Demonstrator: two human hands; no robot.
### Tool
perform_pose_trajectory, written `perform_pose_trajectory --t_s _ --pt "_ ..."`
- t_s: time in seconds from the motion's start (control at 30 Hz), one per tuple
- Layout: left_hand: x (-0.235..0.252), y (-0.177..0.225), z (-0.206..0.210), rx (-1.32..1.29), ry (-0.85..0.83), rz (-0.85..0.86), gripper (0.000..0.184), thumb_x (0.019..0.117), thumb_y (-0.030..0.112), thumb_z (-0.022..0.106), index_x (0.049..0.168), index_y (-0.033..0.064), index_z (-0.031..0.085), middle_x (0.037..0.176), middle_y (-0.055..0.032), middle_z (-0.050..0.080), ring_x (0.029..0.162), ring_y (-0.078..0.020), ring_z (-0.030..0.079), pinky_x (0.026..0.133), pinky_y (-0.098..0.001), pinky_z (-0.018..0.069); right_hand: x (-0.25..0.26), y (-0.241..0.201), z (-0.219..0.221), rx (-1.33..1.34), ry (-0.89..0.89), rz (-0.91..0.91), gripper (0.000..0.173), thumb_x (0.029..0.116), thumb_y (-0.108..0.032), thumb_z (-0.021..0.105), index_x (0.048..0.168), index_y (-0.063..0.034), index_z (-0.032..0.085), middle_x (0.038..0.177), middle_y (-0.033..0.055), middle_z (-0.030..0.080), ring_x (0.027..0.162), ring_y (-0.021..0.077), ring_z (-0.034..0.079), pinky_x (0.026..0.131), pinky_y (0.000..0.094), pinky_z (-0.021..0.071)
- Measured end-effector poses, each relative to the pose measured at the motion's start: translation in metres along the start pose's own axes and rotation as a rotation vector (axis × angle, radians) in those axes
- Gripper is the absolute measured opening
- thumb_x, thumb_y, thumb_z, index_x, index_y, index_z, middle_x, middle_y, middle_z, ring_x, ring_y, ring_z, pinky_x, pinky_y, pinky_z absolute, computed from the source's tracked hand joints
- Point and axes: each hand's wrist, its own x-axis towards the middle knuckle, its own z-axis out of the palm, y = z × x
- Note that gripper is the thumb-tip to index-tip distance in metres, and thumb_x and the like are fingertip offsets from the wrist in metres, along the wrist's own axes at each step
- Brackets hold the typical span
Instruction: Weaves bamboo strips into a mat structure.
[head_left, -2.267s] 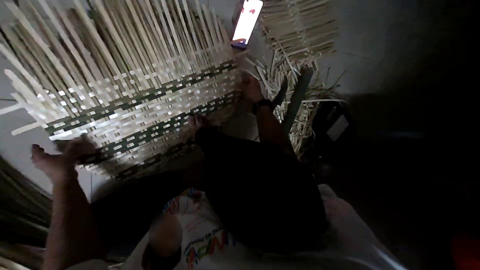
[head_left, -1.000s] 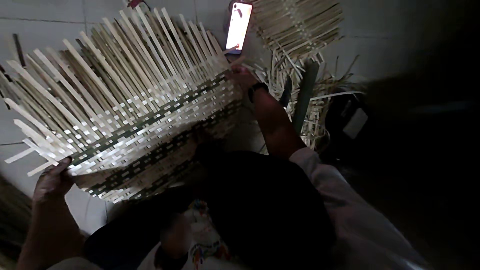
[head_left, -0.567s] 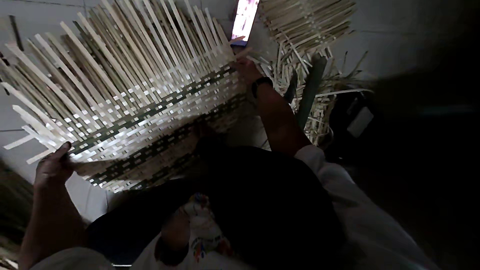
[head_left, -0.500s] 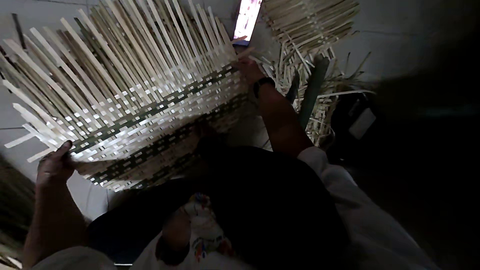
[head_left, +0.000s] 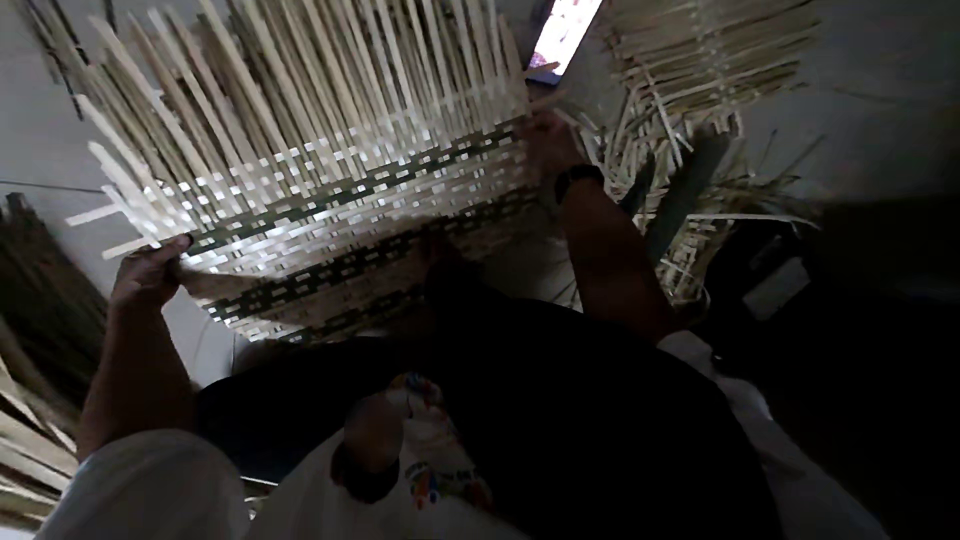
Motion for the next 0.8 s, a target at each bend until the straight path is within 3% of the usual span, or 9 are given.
perform_pose_trajectory --t_s 0.23,0.33,0.47,0.6,0.67,0.73,0.77,0.8 --pt "0.004 -0.003 -0.001 0.019 0.003 0.012 0.012 0.0984 0.016 0.063 0.11 0.0137 0.063 0.091 0.0082 0.068 0.076 -0.0001 0.064 0.072 -0.022 0.0568 -0.001 -0.001 0.001 -0.061 0.019 -0.042 0.049 0.0967 -0.033 0.073 0.13 0.0009 0.061 0.12 0.0197 0.066 0.104 0.0252 0.065 0.093 0.0436 0.0537" --pt "0.001 0.0 0.001 0.026 0.026 0.023 0.011 0.0971 0.017 0.066 0.108 0.0134 0.065 0.088 0.0085 0.067 0.071 0.0006 0.061 0.068 -0.021 0.0553 -0.002 0.002 0.004 -0.031 0.038 -0.05 0.05 0.0966 -0.035 0.072 0.132 -0.0019 0.06 0.12 0.0167 0.067 0.104 0.0227 0.066 0.093 0.042 0.0543" --pt "-0.004 0.004 0.002 0.006 0.026 0.01 0.013 0.098 0.016 0.065 0.11 0.0112 0.065 0.09 0.0067 0.069 0.075 -0.001 0.064 0.071 -0.0226 0.0567 -0.001 0.005 0.008 -0.014 0.018 -0.123 0.045 0.0982 -0.031 0.07 0.13 -0.0004 0.061 0.117 0.016 0.067 0.1 0.019 0.065 0.091 0.0382 0.0543" --pt "-0.005 0.005 0.002 0.027 0.025 0.022 0.013 0.0967 0.017 0.067 0.108 0.0117 0.065 0.087 0.0078 0.068 0.072 -0.0001 0.063 0.069 -0.0216 0.0559 -0.018 0.028 -0.022 0.099 0.123 -0.132 0.045 0.1019 -0.029 0.064 0.138 -0.0025 0.059 0.13 0.016 0.065 0.114 0.0199 0.066 0.099 0.0367 0.0557" --pt "-0.009 0.004 0.001 0.026 0.057 0.023 0.02 0.0959 0.02 0.07 0.112 0.0099 0.064 0.088 0.0061 0.067 0.072 -0.0013 0.063 0.069 -0.0228 0.0562 -0.051 0.048 -0.047 -0.048 0.368 -0.029 0.044 0.1023 -0.034 0.063 0.133 -0.0025 0.063 0.129 0.018 0.066 0.117 0.0252 0.066 0.103 0.0415 0.0536" --pt "-0.017 0.006 0.002 -0.009 0.084 0.018 0.022 0.0976 0.021 0.068 0.115 0.0087 0.064 0.091 0.0044 0.067 0.074 -0.0029 0.063 0.071 -0.0244 0.0561 -0.103 0.07 -0.072 -0.416 0.5 0.01 0.051 0.1038 -0.037 0.057 0.139 -0.0006 0.06 0.137 0.0281 0.06 0.129 0.0408 0.058 0.111 0.055 0.0439" --pt "-0.02 0.006 0.002 -0.037 0.091 0.022 0.021 0.098 0.02 0.067 0.115 0.0087 0.064 0.091 0.0039 0.068 0.074 -0.0036 0.064 0.071 -0.0248 0.0568 -0.136 0.07 -0.074 -0.642 0.515 -0.107 0.052 0.1042 -0.035 0.054 0.134 0.0066 0.061 0.127 0.0359 0.062 0.12 0.0498 0.061 0.104 0.0602 0.0477" --pt "-0.023 0.006 0.002 -0.064 0.079 0.024 0.02 0.099 0.018 0.066 0.116 0.0086 0.063 0.093 0.0033 0.068 0.076 -0.0041 0.065 0.072 -0.0254 0.0573 -0.175 0.045 -0.064 -0.863 0.504 -0.263 0.05 0.1048 -0.032 0.052 0.122 0.0132 0.064 0.111 0.0382 0.067 0.104 0.0489 0.068 0.092 0.057 0.0543"
